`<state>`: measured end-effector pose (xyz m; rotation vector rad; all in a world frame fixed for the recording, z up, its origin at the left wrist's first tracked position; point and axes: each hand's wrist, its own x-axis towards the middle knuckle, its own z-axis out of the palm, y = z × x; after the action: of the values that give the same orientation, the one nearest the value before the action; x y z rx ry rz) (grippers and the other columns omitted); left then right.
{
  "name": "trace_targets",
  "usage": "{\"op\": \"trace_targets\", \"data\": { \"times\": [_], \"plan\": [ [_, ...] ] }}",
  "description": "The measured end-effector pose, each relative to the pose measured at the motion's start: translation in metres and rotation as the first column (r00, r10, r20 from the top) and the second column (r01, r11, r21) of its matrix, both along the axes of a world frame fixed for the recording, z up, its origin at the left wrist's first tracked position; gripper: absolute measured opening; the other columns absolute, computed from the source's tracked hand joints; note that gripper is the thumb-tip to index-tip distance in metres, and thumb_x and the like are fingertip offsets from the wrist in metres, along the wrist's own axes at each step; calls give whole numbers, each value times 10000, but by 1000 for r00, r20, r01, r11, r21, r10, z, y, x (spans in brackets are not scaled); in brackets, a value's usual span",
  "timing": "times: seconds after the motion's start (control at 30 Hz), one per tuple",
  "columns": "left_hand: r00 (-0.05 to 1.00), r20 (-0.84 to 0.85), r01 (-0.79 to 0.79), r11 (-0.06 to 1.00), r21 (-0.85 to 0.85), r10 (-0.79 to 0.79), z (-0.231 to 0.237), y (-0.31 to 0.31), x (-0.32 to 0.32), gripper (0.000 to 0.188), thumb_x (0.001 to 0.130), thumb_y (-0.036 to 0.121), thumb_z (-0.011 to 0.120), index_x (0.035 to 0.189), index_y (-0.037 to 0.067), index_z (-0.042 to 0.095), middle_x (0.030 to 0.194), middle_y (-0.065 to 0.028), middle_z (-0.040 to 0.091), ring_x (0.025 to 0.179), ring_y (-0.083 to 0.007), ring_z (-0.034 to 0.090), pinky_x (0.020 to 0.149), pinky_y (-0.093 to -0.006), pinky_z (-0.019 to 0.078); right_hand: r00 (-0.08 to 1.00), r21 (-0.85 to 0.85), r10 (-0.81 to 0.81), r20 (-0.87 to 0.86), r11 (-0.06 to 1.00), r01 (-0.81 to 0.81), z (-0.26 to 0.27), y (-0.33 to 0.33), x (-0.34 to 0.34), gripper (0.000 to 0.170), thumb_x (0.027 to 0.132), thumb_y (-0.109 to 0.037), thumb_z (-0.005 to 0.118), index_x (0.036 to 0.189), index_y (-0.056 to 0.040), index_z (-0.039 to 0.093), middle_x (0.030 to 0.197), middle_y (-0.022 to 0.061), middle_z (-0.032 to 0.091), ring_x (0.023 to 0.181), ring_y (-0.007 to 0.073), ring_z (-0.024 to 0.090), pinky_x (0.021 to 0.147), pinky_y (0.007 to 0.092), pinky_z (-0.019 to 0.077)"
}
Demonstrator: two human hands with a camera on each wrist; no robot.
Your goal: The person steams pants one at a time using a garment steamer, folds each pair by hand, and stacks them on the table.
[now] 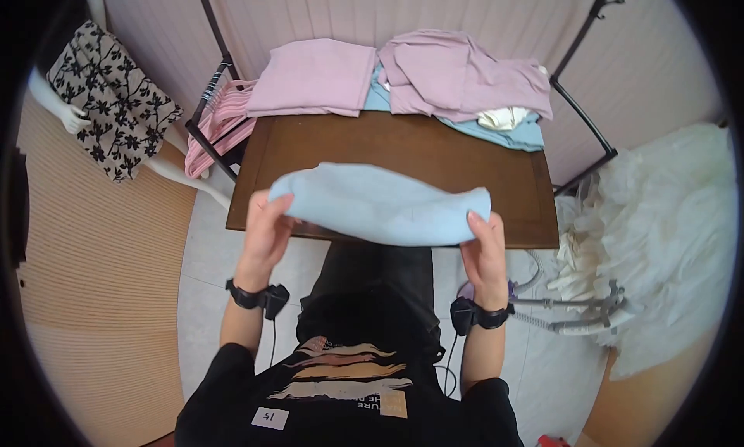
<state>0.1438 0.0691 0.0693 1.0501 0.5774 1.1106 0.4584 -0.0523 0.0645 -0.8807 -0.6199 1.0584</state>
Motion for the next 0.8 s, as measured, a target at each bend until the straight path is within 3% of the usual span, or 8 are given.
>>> {"op": "trace_targets", "data": {
  "times": [0.03, 0.2, 0.33, 0.43, 0.53, 0.63, 0.73, 0.8],
  "plan": [
    [999, 34, -19, 1000, 12, 19, 15, 18, -3, 221, 1005, 121, 604, 965, -66, 716, 864, -125, 739, 742, -178, 699, 713, -315, 566, 994, 59, 105, 26, 993, -106, 13, 20, 6, 280, 1030, -220, 631, 1156, 27, 673, 1155, 92, 718, 1101, 174, 673, 969, 349, 517],
    [981, 183, -94, 987, 128, 70, 84, 140, -7, 267, 1018, 149, 565, 842, -28, 660, 806, -121, 693, 743, -227, 690, 753, -363, 579, 949, 188, 297, 102, 931, -312, 95, 158, -3, 310, 1070, -256, 587, 1127, 28, 698, 1066, 121, 743, 976, 208, 707, 866, 371, 553],
    [969, 192, -205, 938, 280, 154, 143, 230, -14, 260, 1012, 159, 560, 807, 11, 622, 798, -108, 670, 774, -247, 687, 786, -386, 581, 942, 268, 261, 212, 911, -313, 145, 261, -13, 337, 1073, -286, 587, 1145, 25, 695, 1069, 119, 742, 962, 211, 705, 832, 363, 554],
    [937, 184, -341, 898, 280, 298, 156, 274, -18, 245, 1006, 172, 577, 826, 15, 628, 811, -103, 675, 797, -241, 690, 786, -388, 582, 934, 322, 261, 243, 887, -332, 144, 315, -17, 350, 1066, -320, 613, 1163, 8, 690, 1054, 102, 740, 929, 188, 701, 802, 332, 549],
    [916, 153, -398, 890, 223, 371, 131, 304, -27, 225, 999, 188, 599, 869, 11, 647, 817, -94, 672, 810, -234, 694, 784, -382, 581, 936, 146, 298, 189, 934, -327, 99, 353, -23, 319, 1052, -299, 644, 1144, 4, 685, 1034, 89, 740, 889, 165, 703, 776, 315, 551],
    [915, 11, -403, 915, -7, 403, 53, 334, -42, 215, 992, 200, 619, 951, -7, 661, 800, -66, 633, 771, -234, 688, 742, -372, 590, 902, -48, 406, 146, 914, -404, 22, 384, -24, 329, 1040, -301, 670, 1110, 21, 679, 995, 100, 735, 810, 154, 705, 713, 298, 567],
    [938, -185, -334, 907, -256, 294, -47, 352, -65, 210, 968, 184, 648, 976, -25, 618, 808, -76, 638, 740, -219, 695, 678, -334, 608, 873, -291, 461, 161, 867, -404, -50, 390, -35, 375, 1035, -317, 674, 1074, 55, 670, 953, 122, 730, 756, 157, 701, 654, 293, 578],
    [853, -432, -421, 875, -237, 294, -64, 339, -67, 188, 959, 160, 630, 907, -19, 611, 814, -103, 667, 710, -225, 717, 671, -312, 610, 862, -401, 476, 175, 834, -379, -65, 386, -42, 396, 1024, -329, 686, 1039, 67, 667, 928, 132, 728, 709, 155, 697, 599, 280, 578]
  ]
}}
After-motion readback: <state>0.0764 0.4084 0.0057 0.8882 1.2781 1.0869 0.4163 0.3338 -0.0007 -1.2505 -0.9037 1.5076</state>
